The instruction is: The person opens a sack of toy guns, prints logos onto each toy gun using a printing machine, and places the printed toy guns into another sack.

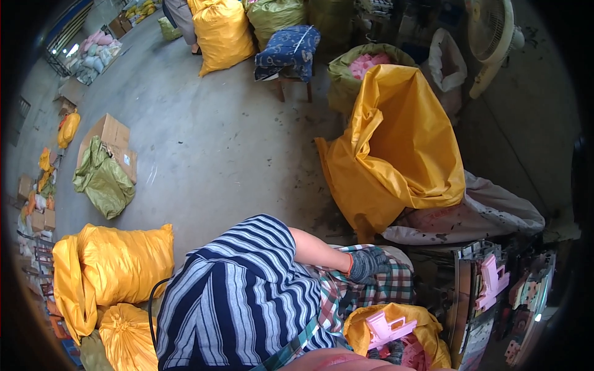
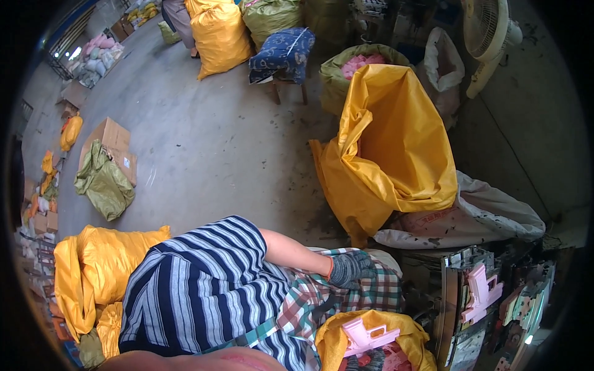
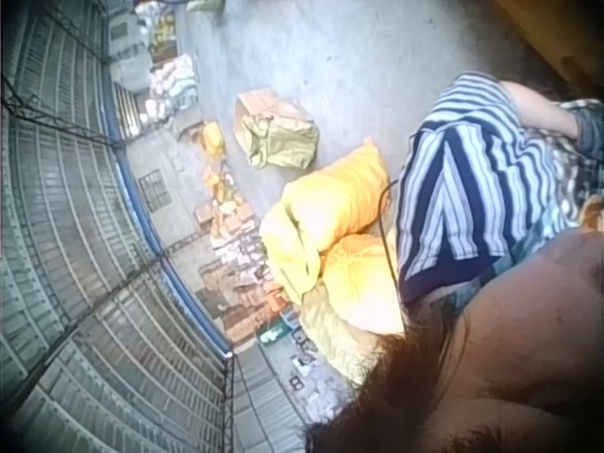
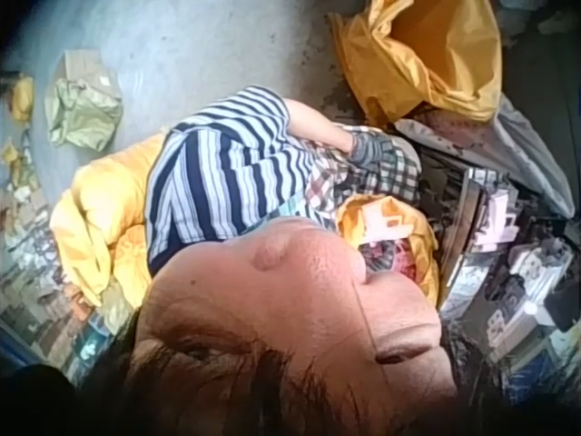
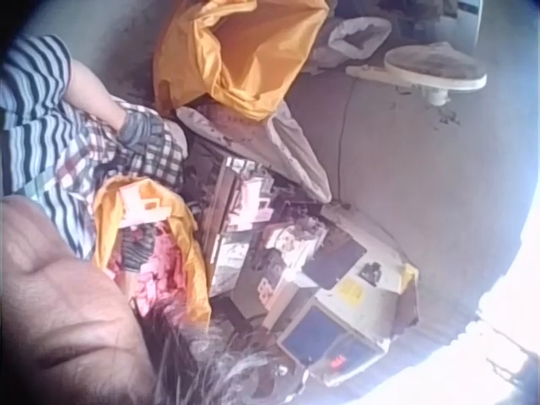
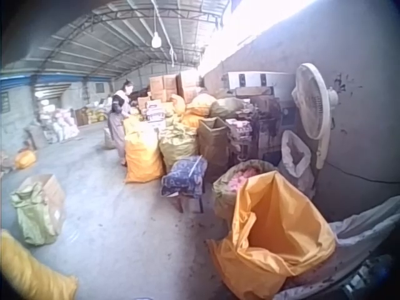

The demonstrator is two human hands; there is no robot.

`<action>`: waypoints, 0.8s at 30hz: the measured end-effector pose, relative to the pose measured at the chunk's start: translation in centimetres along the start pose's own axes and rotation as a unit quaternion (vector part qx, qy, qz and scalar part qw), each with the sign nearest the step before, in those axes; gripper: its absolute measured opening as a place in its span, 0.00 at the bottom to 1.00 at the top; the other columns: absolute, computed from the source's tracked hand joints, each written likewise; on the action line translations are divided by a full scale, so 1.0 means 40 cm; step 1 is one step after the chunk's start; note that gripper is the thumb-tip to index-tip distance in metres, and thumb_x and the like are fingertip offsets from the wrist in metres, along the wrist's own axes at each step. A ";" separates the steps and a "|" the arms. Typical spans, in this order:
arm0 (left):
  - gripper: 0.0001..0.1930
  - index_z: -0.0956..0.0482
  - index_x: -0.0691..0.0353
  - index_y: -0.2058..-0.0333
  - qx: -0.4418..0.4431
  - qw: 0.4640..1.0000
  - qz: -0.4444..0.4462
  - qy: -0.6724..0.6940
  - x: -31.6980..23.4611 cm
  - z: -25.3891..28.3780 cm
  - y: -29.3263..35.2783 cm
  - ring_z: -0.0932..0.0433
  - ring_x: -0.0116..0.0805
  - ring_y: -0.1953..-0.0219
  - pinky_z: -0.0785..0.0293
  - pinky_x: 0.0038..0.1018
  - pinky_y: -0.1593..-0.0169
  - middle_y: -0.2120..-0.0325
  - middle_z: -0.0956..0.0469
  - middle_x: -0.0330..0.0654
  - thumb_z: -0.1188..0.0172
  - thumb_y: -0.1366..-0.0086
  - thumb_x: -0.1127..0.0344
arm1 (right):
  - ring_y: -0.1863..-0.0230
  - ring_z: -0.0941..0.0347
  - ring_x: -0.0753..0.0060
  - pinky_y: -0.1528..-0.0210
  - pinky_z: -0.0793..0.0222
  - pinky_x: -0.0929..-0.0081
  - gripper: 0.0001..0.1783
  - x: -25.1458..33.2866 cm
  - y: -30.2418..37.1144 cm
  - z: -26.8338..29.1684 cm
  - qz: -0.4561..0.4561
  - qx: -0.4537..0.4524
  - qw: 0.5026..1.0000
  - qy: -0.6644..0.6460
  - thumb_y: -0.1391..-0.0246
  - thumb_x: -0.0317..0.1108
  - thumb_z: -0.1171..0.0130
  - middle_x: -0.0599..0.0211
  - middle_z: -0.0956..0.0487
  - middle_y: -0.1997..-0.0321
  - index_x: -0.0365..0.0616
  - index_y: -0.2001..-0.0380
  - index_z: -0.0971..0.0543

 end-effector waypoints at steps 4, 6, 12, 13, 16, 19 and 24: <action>0.29 0.32 0.60 0.50 -0.024 0.999 -0.024 -0.012 -0.007 0.001 0.003 0.36 0.50 0.48 0.42 0.40 0.43 0.51 0.35 0.52 0.41 0.50 0.55 | 0.53 0.30 0.63 0.48 0.36 0.69 0.39 0.005 0.005 -0.002 0.006 0.000 1.000 -0.007 0.79 0.24 0.29 0.60 0.27 0.55 0.40 0.54 0.30; 0.29 0.32 0.60 0.49 -0.018 1.000 -0.013 -0.005 -0.016 0.026 0.006 0.36 0.49 0.47 0.42 0.39 0.43 0.51 0.35 0.52 0.41 0.49 0.55 | 0.53 0.30 0.63 0.48 0.36 0.69 0.38 0.007 0.008 -0.003 0.008 -0.001 1.000 -0.011 0.79 0.24 0.29 0.60 0.27 0.55 0.41 0.54 0.30; 0.29 0.34 0.60 0.48 -0.004 1.000 -0.016 -0.005 -0.002 -0.002 0.001 0.36 0.49 0.46 0.43 0.39 0.42 0.50 0.35 0.52 0.42 0.48 0.55 | 0.53 0.30 0.63 0.48 0.36 0.69 0.38 0.014 0.014 -0.001 0.016 -0.003 1.000 -0.019 0.78 0.24 0.29 0.60 0.27 0.55 0.41 0.55 0.29; 0.29 0.34 0.60 0.48 -0.004 1.000 -0.017 -0.005 -0.002 -0.003 0.001 0.36 0.49 0.46 0.43 0.39 0.42 0.50 0.35 0.52 0.42 0.48 0.55 | 0.53 0.30 0.63 0.48 0.36 0.69 0.38 0.016 0.015 0.000 0.018 -0.004 1.000 -0.021 0.78 0.24 0.29 0.60 0.27 0.55 0.41 0.55 0.29; 0.29 0.34 0.60 0.47 -0.007 1.000 -0.008 0.014 0.000 0.000 0.003 0.36 0.50 0.46 0.43 0.39 0.42 0.50 0.35 0.52 0.42 0.47 0.55 | 0.53 0.30 0.63 0.49 0.36 0.69 0.38 0.017 0.017 0.002 0.021 -0.007 0.999 -0.025 0.78 0.24 0.29 0.60 0.27 0.55 0.41 0.55 0.29; 0.29 0.34 0.60 0.47 -0.001 1.000 -0.019 0.002 -0.007 0.008 0.002 0.35 0.49 0.47 0.42 0.39 0.42 0.50 0.34 0.52 0.42 0.47 0.55 | 0.53 0.30 0.64 0.49 0.36 0.69 0.38 0.018 0.019 0.005 0.025 -0.009 0.999 -0.029 0.78 0.24 0.29 0.60 0.27 0.55 0.41 0.55 0.29; 0.29 0.32 0.60 0.49 -0.021 1.000 -0.020 -0.002 -0.004 0.003 0.001 0.34 0.49 0.49 0.41 0.38 0.43 0.51 0.33 0.52 0.41 0.48 0.54 | 0.53 0.30 0.64 0.49 0.36 0.69 0.37 0.022 0.026 0.004 0.029 -0.013 0.999 -0.038 0.78 0.24 0.29 0.60 0.27 0.56 0.41 0.55 0.29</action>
Point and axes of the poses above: each hand's wrist, its own y-axis away from the middle knuckle, its own z-axis out of the back of the hand, x = y × z, the point moved 6 cm from there along -y, towards the middle knuckle
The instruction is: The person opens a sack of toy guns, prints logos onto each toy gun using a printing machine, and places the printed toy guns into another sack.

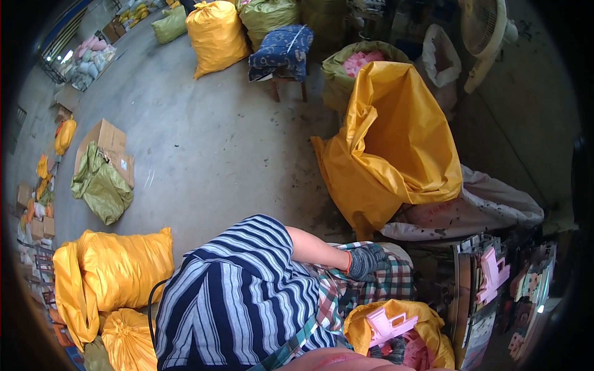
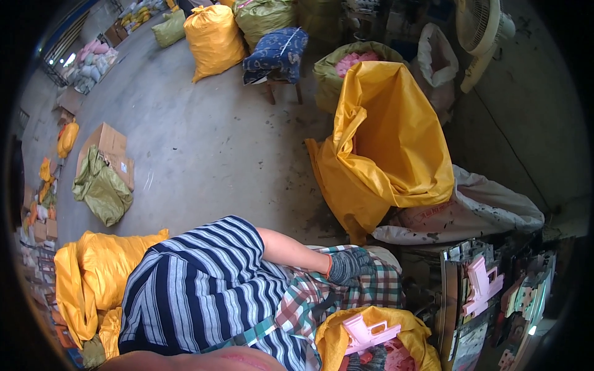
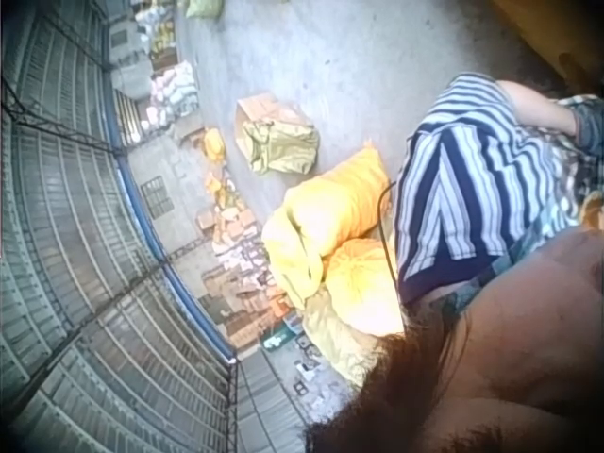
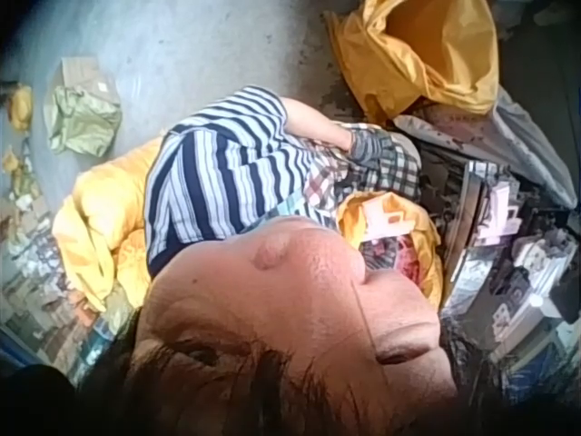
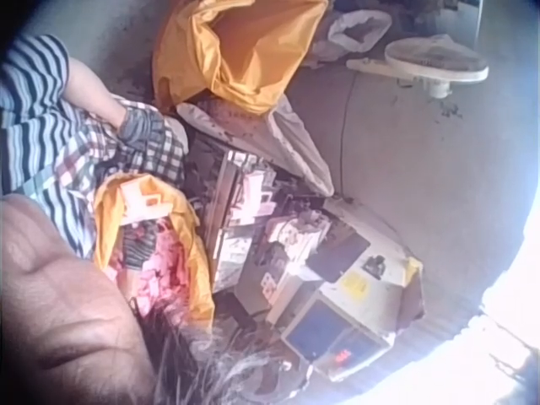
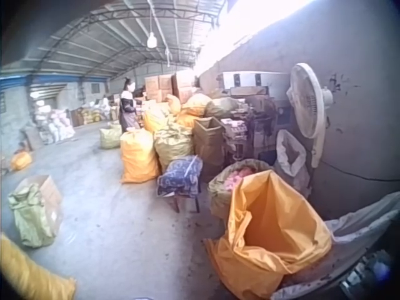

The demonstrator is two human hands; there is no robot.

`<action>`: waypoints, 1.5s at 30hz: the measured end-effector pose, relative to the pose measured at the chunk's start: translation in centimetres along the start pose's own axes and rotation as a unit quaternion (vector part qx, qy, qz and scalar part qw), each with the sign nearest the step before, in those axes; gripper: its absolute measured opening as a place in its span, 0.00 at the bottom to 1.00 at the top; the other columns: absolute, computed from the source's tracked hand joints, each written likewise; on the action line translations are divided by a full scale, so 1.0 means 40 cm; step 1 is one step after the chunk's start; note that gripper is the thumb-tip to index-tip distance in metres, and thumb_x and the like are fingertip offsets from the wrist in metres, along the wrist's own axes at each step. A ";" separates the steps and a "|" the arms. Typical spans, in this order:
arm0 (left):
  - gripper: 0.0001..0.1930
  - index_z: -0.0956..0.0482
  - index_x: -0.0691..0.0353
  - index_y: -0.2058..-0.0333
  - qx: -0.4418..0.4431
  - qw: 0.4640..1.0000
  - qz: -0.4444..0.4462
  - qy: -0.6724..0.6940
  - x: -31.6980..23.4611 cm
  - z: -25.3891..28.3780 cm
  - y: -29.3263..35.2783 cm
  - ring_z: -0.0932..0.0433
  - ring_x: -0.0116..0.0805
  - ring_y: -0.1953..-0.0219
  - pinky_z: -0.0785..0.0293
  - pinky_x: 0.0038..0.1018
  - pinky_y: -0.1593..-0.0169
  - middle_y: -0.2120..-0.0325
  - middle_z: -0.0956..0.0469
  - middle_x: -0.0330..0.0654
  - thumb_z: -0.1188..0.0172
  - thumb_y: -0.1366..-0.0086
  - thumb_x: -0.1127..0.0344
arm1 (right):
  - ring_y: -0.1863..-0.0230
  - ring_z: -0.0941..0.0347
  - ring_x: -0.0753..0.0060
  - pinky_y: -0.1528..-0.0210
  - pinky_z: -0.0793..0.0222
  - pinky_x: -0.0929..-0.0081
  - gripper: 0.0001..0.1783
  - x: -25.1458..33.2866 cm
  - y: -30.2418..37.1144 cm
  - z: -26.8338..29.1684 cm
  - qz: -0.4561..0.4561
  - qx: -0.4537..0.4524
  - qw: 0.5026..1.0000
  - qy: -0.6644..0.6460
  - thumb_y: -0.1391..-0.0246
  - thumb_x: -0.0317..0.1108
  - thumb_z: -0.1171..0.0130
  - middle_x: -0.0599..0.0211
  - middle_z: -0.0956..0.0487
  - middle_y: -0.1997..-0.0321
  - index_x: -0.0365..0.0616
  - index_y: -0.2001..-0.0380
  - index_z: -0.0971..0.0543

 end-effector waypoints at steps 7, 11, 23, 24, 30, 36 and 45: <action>0.29 0.31 0.62 0.50 0.006 1.000 0.001 -0.012 -0.003 0.001 0.001 0.35 0.49 0.48 0.41 0.38 0.43 0.51 0.34 0.52 0.41 0.50 0.56 | 0.54 0.30 0.64 0.49 0.35 0.69 0.37 0.007 0.015 -0.004 0.004 -0.006 1.000 -0.013 0.78 0.24 0.29 0.61 0.27 0.56 0.41 0.55 0.29; 0.28 0.31 0.63 0.50 0.016 1.000 0.018 0.005 0.001 0.009 0.003 0.35 0.49 0.48 0.41 0.38 0.43 0.51 0.34 0.53 0.41 0.50 0.57 | 0.54 0.30 0.64 0.49 0.35 0.69 0.37 0.007 0.013 -0.009 0.013 -0.005 1.000 -0.023 0.77 0.24 0.29 0.61 0.27 0.56 0.41 0.55 0.29; 0.25 0.30 0.61 0.52 -0.008 1.000 0.005 0.006 -0.004 0.020 -0.001 0.33 0.48 0.49 0.40 0.37 0.44 0.53 0.32 0.51 0.42 0.50 0.59 | 0.54 0.30 0.64 0.49 0.35 0.69 0.36 0.051 0.022 -0.006 0.024 -0.011 0.999 -0.038 0.77 0.24 0.29 0.61 0.27 0.56 0.41 0.56 0.29; 0.25 0.29 0.61 0.52 -0.007 1.000 0.001 -0.001 -0.005 0.022 0.002 0.33 0.48 0.50 0.40 0.37 0.44 0.53 0.31 0.51 0.42 0.50 0.59 | 0.54 0.30 0.64 0.49 0.35 0.69 0.36 0.055 0.024 -0.007 0.024 -0.012 0.999 -0.039 0.77 0.24 0.29 0.61 0.27 0.56 0.41 0.56 0.29; 0.25 0.30 0.61 0.52 0.000 1.000 -0.010 0.002 -0.023 0.026 -0.001 0.32 0.47 0.51 0.38 0.37 0.45 0.54 0.31 0.51 0.42 0.49 0.57 | 0.54 0.30 0.64 0.50 0.35 0.69 0.35 0.083 0.081 0.006 0.011 -0.033 0.999 -0.041 0.77 0.24 0.29 0.61 0.26 0.57 0.41 0.56 0.29; 0.26 0.36 0.64 0.45 -0.031 0.839 -0.110 0.531 -0.076 0.094 -0.090 0.33 0.44 0.46 0.40 0.34 0.43 0.48 0.33 0.51 0.46 0.43 0.66 | 0.58 0.28 0.65 0.53 0.34 0.71 0.25 0.261 0.238 0.077 -0.147 -0.107 0.981 0.072 0.68 0.27 0.33 0.63 0.26 0.60 0.42 0.60 0.28; 0.39 0.44 0.65 0.41 -0.366 0.888 -0.271 -0.069 -0.354 0.466 -0.328 0.44 0.52 0.39 0.48 0.40 0.39 0.42 0.43 0.54 0.43 0.44 0.46 | 0.55 0.26 0.60 0.52 0.31 0.71 0.25 0.283 0.197 0.186 -0.102 -0.198 0.970 0.102 0.68 0.30 0.28 0.58 0.24 0.58 0.40 0.63 0.26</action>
Point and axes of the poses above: each hand's wrist, its own y-axis away from the middle knuckle, its own z-axis out of the back of the hand, x = y × z, the point moved 6 cm from there along -y, towards the middle knuckle
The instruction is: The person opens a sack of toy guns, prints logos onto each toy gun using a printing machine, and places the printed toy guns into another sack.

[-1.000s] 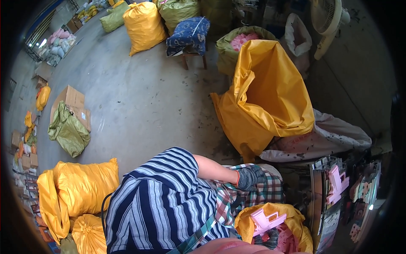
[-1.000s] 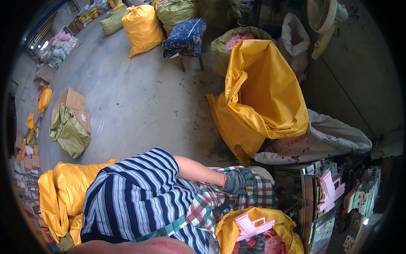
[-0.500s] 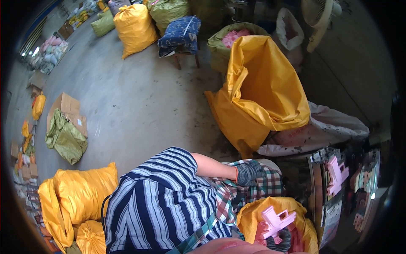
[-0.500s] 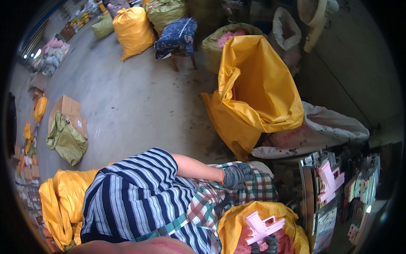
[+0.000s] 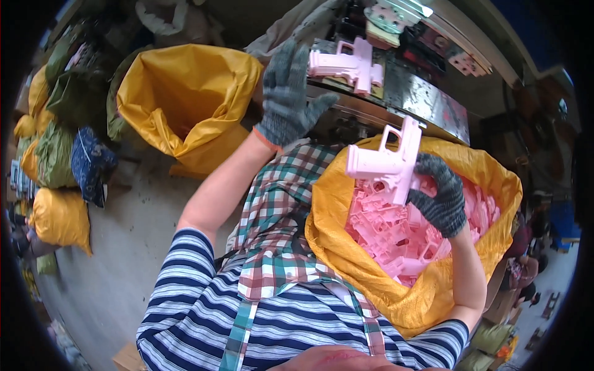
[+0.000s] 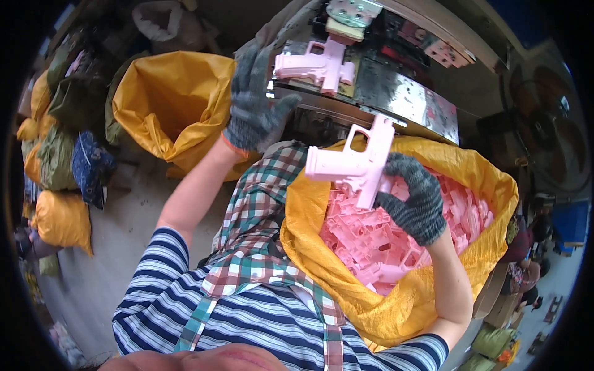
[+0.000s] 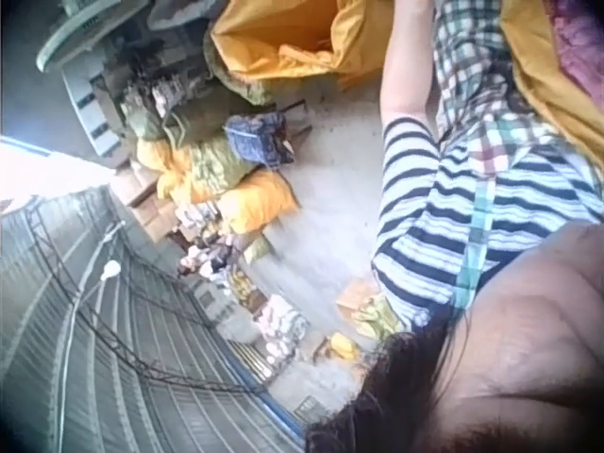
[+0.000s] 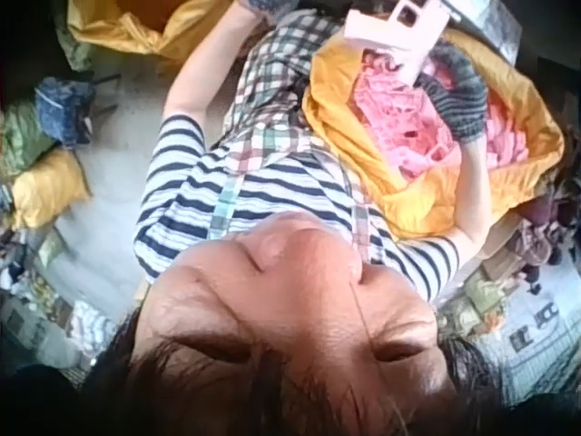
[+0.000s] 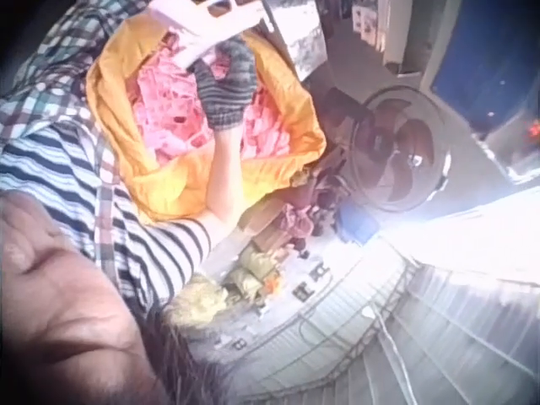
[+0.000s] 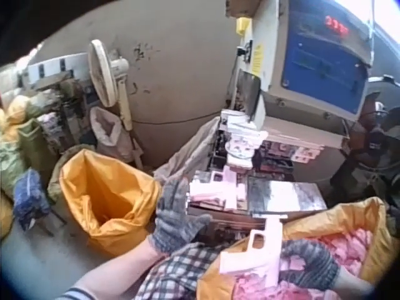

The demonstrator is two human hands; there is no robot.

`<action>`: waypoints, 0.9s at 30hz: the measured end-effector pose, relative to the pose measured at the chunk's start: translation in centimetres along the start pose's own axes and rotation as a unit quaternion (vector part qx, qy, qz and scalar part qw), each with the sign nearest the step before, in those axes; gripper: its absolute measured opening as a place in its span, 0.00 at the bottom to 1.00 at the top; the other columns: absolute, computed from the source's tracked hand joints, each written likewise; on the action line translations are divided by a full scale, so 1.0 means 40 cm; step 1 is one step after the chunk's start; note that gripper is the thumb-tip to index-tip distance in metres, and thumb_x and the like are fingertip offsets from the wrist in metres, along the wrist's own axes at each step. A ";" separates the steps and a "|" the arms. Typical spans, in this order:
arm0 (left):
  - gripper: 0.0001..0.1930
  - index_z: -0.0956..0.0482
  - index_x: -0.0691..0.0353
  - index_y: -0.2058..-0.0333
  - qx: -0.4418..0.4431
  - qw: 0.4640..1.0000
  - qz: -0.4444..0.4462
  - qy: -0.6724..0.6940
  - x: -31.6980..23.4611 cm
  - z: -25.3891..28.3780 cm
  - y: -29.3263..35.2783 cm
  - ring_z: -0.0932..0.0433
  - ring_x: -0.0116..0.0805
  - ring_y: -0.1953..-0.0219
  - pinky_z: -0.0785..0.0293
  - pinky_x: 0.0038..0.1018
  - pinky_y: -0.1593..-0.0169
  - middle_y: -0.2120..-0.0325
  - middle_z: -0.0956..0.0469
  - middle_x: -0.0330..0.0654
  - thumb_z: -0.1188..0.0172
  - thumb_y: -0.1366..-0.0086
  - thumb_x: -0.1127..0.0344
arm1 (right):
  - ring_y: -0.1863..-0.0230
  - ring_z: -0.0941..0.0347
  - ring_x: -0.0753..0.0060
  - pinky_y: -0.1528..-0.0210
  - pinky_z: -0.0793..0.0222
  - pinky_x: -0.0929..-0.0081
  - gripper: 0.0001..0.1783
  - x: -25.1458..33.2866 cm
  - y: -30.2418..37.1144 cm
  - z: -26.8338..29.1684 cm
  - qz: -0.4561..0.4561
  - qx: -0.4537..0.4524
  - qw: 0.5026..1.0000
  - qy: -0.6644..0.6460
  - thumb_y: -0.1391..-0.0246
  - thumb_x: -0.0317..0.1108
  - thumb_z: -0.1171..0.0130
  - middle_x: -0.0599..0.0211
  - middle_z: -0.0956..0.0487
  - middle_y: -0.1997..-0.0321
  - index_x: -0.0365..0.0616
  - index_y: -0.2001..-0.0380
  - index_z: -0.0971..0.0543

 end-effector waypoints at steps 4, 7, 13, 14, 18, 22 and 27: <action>0.43 0.46 0.61 0.40 0.342 0.932 0.122 -0.009 0.039 -0.118 -0.147 0.48 0.51 0.37 0.54 0.41 0.36 0.39 0.46 0.52 0.43 0.47 0.40 | 0.55 0.26 0.60 0.52 0.31 0.71 0.25 -0.018 -0.027 0.024 -0.017 -0.006 1.000 0.010 0.69 0.29 0.28 0.57 0.24 0.58 0.39 0.63 0.26; 0.44 0.44 0.61 0.41 0.363 0.921 0.082 -0.115 0.024 -0.111 -0.154 0.43 0.51 0.41 0.51 0.41 0.37 0.44 0.41 0.53 0.40 0.50 0.40 | 0.57 0.25 0.60 0.53 0.31 0.71 0.25 -0.017 -0.036 0.038 -0.015 -0.029 0.999 0.014 0.69 0.30 0.28 0.57 0.24 0.60 0.39 0.63 0.25; 0.45 0.45 0.65 0.42 0.137 0.988 0.002 -0.073 0.041 -0.026 -0.034 0.42 0.52 0.42 0.48 0.39 0.38 0.44 0.42 0.54 0.33 0.53 0.49 | 0.57 0.26 0.60 0.53 0.31 0.70 0.25 -0.020 -0.001 0.036 -0.017 -0.024 1.000 -0.004 0.68 0.30 0.29 0.58 0.24 0.60 0.39 0.62 0.26; 0.45 0.45 0.65 0.42 0.137 0.988 0.003 -0.073 0.044 -0.033 -0.019 0.42 0.52 0.42 0.48 0.39 0.38 0.44 0.42 0.54 0.33 0.53 0.49 | 0.57 0.26 0.60 0.54 0.31 0.70 0.25 -0.023 0.004 0.037 -0.011 -0.026 1.000 -0.001 0.68 0.30 0.28 0.58 0.24 0.61 0.39 0.62 0.26; 0.47 0.48 0.65 0.41 0.080 0.996 0.005 -0.026 0.046 -0.026 0.011 0.43 0.52 0.41 0.49 0.38 0.37 0.43 0.44 0.55 0.31 0.53 0.50 | 0.57 0.26 0.60 0.53 0.31 0.71 0.27 -0.035 0.021 0.042 -0.032 -0.033 0.999 0.002 0.70 0.31 0.28 0.59 0.24 0.60 0.39 0.62 0.26; 0.49 0.51 0.68 0.40 0.088 0.996 0.017 -0.010 0.059 -0.047 0.015 0.47 0.52 0.39 0.54 0.41 0.36 0.41 0.47 0.57 0.35 0.51 0.46 | 0.57 0.26 0.60 0.54 0.31 0.71 0.27 -0.032 0.027 0.041 -0.033 -0.027 0.999 -0.003 0.70 0.30 0.27 0.59 0.24 0.60 0.39 0.62 0.26; 0.51 0.51 0.68 0.40 0.113 0.993 0.031 -0.003 0.059 -0.067 -0.022 0.46 0.52 0.39 0.53 0.41 0.37 0.41 0.47 0.57 0.35 0.53 0.43 | 0.57 0.26 0.60 0.54 0.31 0.72 0.26 -0.028 0.022 0.045 -0.013 -0.027 1.000 -0.009 0.70 0.27 0.28 0.59 0.24 0.60 0.39 0.62 0.26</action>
Point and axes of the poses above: each hand's wrist, its own y-axis away from the middle knuckle, its own z-axis out of the back of the hand, x = y × z, the point moved 6 cm from there along -y, towards the middle knuckle
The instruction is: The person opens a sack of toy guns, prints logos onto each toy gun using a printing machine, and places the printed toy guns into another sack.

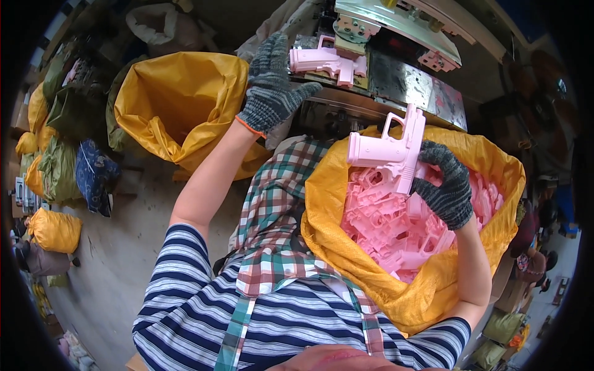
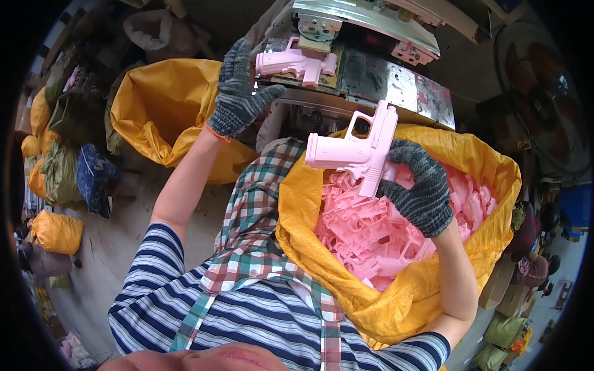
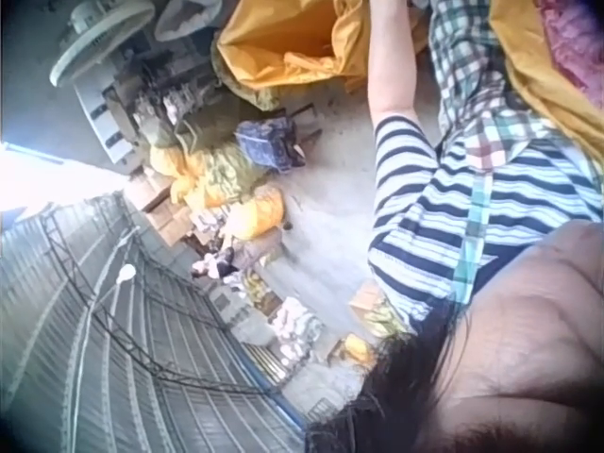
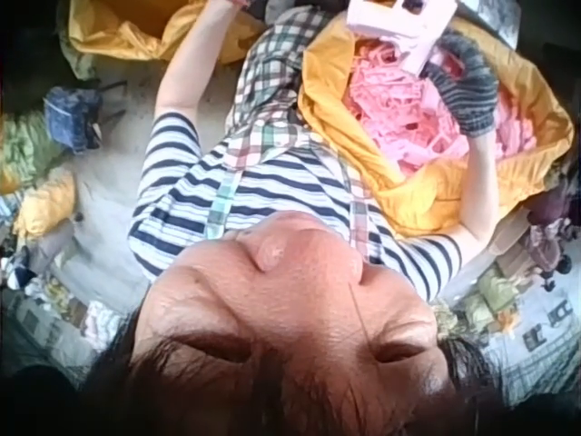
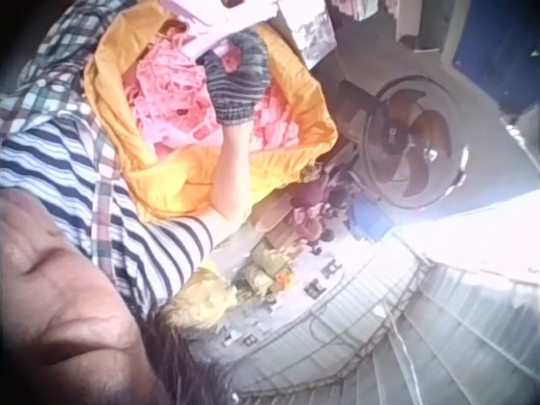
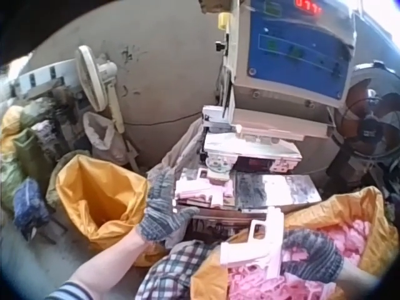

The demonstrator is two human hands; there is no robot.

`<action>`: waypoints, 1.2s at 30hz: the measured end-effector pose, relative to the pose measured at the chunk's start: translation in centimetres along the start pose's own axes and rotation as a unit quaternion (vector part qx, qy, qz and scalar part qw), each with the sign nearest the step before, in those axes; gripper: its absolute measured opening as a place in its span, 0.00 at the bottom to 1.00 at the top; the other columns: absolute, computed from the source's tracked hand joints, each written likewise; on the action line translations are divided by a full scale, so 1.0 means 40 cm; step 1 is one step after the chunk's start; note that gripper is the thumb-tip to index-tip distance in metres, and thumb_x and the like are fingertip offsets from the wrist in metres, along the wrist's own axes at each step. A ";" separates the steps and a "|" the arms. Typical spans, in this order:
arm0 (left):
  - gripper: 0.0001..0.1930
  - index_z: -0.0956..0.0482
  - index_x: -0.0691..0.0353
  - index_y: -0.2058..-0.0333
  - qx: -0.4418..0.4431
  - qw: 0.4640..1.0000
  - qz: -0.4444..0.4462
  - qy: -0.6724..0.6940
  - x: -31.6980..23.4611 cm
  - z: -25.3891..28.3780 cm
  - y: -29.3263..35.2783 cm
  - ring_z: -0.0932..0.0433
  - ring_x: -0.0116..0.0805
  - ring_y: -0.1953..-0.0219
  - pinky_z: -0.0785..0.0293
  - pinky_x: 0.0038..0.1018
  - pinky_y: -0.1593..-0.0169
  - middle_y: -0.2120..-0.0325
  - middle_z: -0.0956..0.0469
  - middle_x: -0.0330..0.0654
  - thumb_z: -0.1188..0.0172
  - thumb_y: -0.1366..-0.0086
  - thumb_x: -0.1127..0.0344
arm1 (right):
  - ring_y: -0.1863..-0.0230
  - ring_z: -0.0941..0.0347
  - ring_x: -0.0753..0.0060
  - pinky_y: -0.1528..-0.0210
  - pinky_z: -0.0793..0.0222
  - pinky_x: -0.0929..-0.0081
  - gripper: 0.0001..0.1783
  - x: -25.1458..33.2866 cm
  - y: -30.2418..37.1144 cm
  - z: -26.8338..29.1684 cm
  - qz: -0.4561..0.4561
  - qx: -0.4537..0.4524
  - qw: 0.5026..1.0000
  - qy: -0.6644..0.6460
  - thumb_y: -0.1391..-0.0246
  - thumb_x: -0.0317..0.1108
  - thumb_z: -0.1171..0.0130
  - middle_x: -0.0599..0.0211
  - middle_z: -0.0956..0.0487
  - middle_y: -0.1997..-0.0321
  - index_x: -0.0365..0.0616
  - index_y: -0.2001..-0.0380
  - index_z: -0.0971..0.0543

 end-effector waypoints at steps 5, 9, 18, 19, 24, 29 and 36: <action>0.52 0.49 0.67 0.40 0.043 0.998 0.016 -0.039 -0.016 -0.005 -0.090 0.43 0.51 0.40 0.51 0.41 0.37 0.43 0.43 0.57 0.36 0.54 0.38 | 0.57 0.26 0.60 0.54 0.31 0.71 0.26 0.011 -0.020 0.006 0.006 0.007 1.000 0.003 0.69 0.27 0.29 0.58 0.24 0.59 0.39 0.62 0.26; 0.45 0.41 0.63 0.42 0.270 0.956 0.051 -0.106 -0.036 -0.022 -0.148 0.35 0.48 0.45 0.44 0.41 0.40 0.49 0.34 0.54 0.41 0.51 0.36 | 0.57 0.26 0.59 0.53 0.31 0.71 0.25 0.020 -0.050 0.007 0.011 0.010 0.999 0.034 0.68 0.28 0.30 0.58 0.24 0.60 0.39 0.61 0.26; 0.26 0.30 0.61 0.54 0.066 0.981 -0.088 -0.161 -0.033 0.121 0.006 0.31 0.43 0.54 0.36 0.39 0.52 0.57 0.29 0.46 0.39 0.48 0.51 | 0.58 0.25 0.64 0.54 0.28 0.72 0.26 -0.010 -0.215 -0.063 0.031 -0.030 0.999 -0.025 0.65 0.27 0.33 0.58 0.23 0.58 0.45 0.56 0.25; 0.26 0.28 0.63 0.55 -0.002 0.988 -0.077 -0.134 0.014 0.162 0.047 0.28 0.47 0.60 0.34 0.38 0.53 0.63 0.25 0.48 0.36 0.49 0.55 | 0.58 0.25 0.64 0.54 0.28 0.72 0.26 -0.024 -0.240 -0.082 0.035 -0.031 0.999 -0.027 0.65 0.27 0.33 0.58 0.23 0.58 0.45 0.56 0.25; 0.39 0.39 0.68 0.45 0.116 0.904 0.164 -0.377 0.281 0.306 0.178 0.32 0.52 0.52 0.37 0.41 0.48 0.56 0.30 0.55 0.34 0.52 0.54 | 0.50 0.29 0.59 0.47 0.33 0.70 0.22 -0.060 -0.360 -0.157 0.074 -0.019 0.997 0.025 0.54 0.32 0.39 0.60 0.25 0.52 0.50 0.52 0.25; 0.41 0.42 0.66 0.43 0.200 0.908 0.173 -0.325 0.322 0.291 0.252 0.37 0.54 0.46 0.44 0.41 0.41 0.50 0.34 0.57 0.35 0.52 0.53 | 0.41 0.38 0.56 0.38 0.45 0.68 0.27 -0.115 -0.414 -0.165 0.105 0.026 0.978 0.176 0.50 0.38 0.42 0.57 0.32 0.44 0.50 0.45 0.32; 0.29 0.35 0.65 0.46 0.269 0.951 0.138 0.070 0.131 0.149 0.265 0.31 0.48 0.49 0.36 0.34 0.45 0.53 0.28 0.52 0.39 0.43 0.59 | 0.72 0.26 0.62 0.64 0.29 0.77 0.11 -0.028 -0.223 -0.094 -0.017 0.248 0.966 -0.066 0.51 0.31 0.41 0.61 0.23 0.73 0.38 0.64 0.23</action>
Point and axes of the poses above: each hand's wrist, its own y-axis away from the middle knuckle, its own z-axis out of the back of the hand, x = y × z, the point moved 6 cm from there along -y, towards the middle knuckle
